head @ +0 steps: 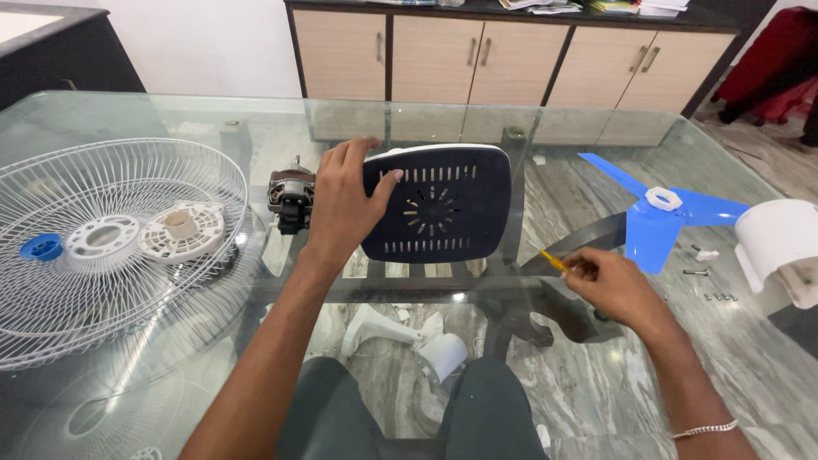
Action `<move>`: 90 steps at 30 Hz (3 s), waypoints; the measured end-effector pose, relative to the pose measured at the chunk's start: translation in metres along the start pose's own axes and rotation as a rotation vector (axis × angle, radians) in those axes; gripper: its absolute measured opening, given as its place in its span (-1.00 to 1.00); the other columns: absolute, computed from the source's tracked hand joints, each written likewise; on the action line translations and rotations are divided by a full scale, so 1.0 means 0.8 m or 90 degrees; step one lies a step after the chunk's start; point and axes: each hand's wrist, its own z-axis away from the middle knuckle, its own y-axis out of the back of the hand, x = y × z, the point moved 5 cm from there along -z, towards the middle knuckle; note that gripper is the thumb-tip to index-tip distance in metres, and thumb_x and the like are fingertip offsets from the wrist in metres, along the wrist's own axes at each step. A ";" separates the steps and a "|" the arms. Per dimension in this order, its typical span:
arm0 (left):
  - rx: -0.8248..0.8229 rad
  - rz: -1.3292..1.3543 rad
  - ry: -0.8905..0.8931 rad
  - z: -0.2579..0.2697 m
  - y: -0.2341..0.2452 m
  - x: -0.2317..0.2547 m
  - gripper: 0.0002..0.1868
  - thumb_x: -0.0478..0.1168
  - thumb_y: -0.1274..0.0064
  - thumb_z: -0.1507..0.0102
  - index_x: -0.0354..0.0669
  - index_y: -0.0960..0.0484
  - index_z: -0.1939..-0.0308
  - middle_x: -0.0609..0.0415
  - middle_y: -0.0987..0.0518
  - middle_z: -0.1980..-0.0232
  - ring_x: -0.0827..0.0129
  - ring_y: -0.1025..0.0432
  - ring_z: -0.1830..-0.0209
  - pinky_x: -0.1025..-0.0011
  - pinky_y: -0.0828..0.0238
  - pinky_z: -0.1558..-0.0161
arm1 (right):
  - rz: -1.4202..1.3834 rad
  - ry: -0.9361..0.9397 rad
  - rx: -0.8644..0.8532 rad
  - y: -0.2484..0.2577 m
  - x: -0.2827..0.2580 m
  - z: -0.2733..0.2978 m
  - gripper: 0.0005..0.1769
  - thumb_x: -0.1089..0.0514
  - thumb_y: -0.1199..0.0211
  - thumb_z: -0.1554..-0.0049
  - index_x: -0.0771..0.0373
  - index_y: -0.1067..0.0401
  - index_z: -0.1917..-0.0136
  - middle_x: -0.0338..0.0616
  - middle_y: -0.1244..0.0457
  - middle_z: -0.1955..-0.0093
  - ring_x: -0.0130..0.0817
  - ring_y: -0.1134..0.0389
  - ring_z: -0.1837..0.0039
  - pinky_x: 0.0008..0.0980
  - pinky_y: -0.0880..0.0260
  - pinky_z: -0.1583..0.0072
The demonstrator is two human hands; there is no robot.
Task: The person assembles a small fan by using a screwdriver to attach the back cover to the motor housing. They then place the cover aside, pick up the fan base, and reattach the back cover to the base.
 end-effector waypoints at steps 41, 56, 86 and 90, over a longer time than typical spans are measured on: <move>-0.120 0.026 -0.094 -0.009 -0.034 0.026 -0.17 -0.06 -0.33 -0.16 -0.15 -0.36 -0.45 -0.22 -0.35 -0.46 -0.05 -0.17 -0.47 -0.01 -0.01 -0.40 | -0.768 0.401 0.202 0.065 -0.245 -0.075 -0.81 0.27 0.04 -0.46 0.22 -0.09 -0.32 0.05 -0.36 -0.10 -0.13 -0.54 -0.13 -0.21 -0.66 -0.13; -0.148 -0.017 -0.102 0.000 -0.044 0.021 -0.30 -0.20 -0.33 -0.14 -0.20 -0.45 -0.33 -0.01 -0.52 -0.31 0.15 -0.32 -0.39 0.12 -0.07 -0.44 | -0.551 0.375 0.027 0.083 -0.276 -0.121 -0.82 0.28 0.14 -0.42 0.24 -0.09 -0.29 -0.01 -0.35 -0.03 -0.19 -0.52 -0.04 -0.21 -0.68 -0.04; -0.149 -0.026 -0.093 0.002 -0.046 0.017 -0.30 -0.16 -0.34 -0.14 -0.18 -0.45 -0.34 0.01 -0.52 -0.33 0.17 -0.31 -0.41 0.11 -0.09 -0.44 | -0.648 0.331 0.028 0.067 -0.258 -0.134 -0.77 0.34 0.25 -0.40 0.17 -0.11 -0.28 -0.05 -0.33 -0.07 -0.18 -0.51 -0.07 -0.15 -0.62 -0.08; -0.153 -0.027 -0.092 0.003 -0.046 0.016 -0.29 -0.16 -0.35 -0.14 -0.19 -0.45 -0.34 0.00 -0.51 -0.33 0.16 -0.31 -0.40 0.11 -0.07 -0.44 | -0.625 0.330 0.030 0.068 -0.258 -0.131 -0.77 0.33 0.27 -0.41 0.17 -0.11 -0.28 -0.03 -0.33 -0.07 -0.19 -0.51 -0.08 -0.14 -0.59 -0.08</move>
